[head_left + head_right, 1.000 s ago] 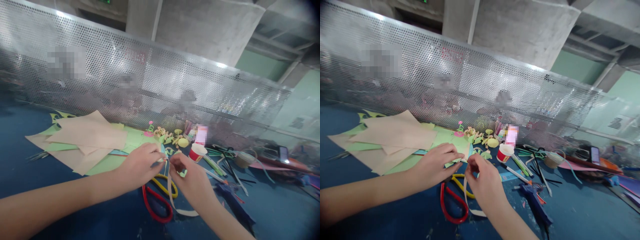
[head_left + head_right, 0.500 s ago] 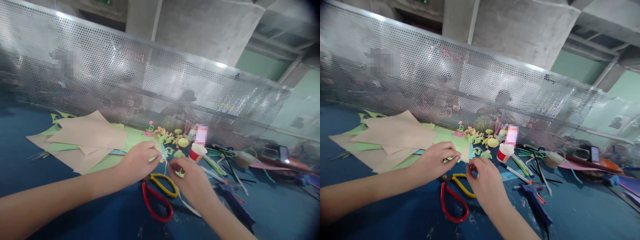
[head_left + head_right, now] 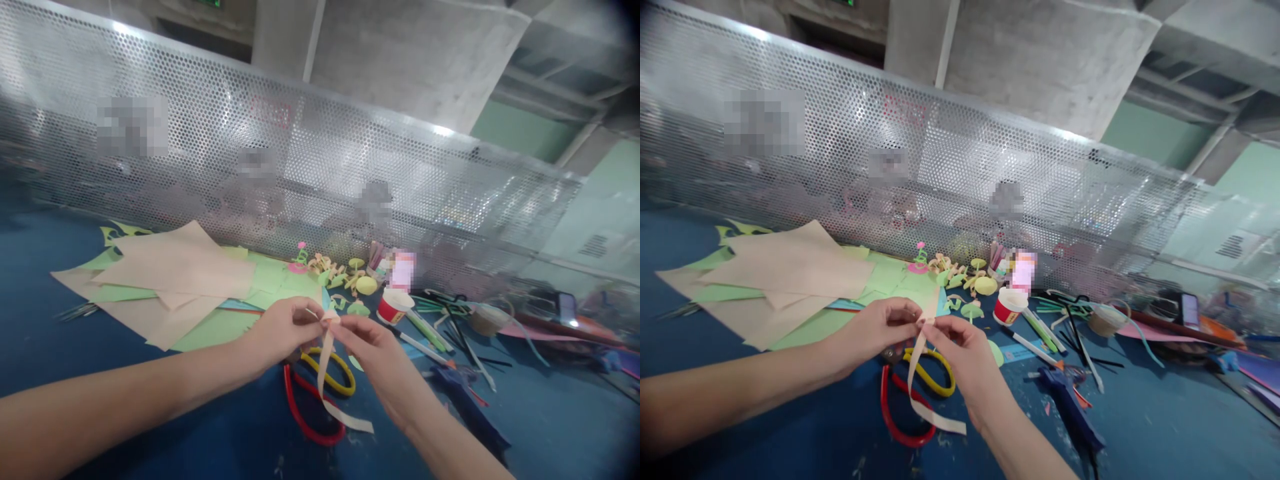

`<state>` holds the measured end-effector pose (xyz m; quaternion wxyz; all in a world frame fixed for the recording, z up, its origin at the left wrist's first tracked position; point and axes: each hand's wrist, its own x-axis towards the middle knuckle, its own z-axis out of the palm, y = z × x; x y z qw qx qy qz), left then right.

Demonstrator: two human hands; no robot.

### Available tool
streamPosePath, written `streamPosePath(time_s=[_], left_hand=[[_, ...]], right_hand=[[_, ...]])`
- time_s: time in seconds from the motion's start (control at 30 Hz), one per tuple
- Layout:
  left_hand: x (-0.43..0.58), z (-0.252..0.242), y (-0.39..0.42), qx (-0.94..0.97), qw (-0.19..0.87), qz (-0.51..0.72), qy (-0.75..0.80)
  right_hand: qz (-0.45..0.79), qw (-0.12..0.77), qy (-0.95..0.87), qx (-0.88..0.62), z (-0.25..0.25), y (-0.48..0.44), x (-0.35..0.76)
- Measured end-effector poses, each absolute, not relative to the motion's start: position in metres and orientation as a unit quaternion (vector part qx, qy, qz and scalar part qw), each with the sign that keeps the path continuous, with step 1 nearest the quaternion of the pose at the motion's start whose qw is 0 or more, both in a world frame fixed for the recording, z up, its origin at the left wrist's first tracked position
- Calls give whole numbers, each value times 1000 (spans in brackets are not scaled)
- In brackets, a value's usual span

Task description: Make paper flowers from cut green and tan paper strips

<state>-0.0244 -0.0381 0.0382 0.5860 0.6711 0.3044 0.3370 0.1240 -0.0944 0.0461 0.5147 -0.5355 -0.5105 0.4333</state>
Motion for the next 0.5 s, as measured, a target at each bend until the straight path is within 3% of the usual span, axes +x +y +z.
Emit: streamPosePath(time_s=[0.5], left_hand=[[-18, 42, -57, 443, 762, 402, 248]], right_hand=[[283, 553, -532, -575, 41, -94, 123]])
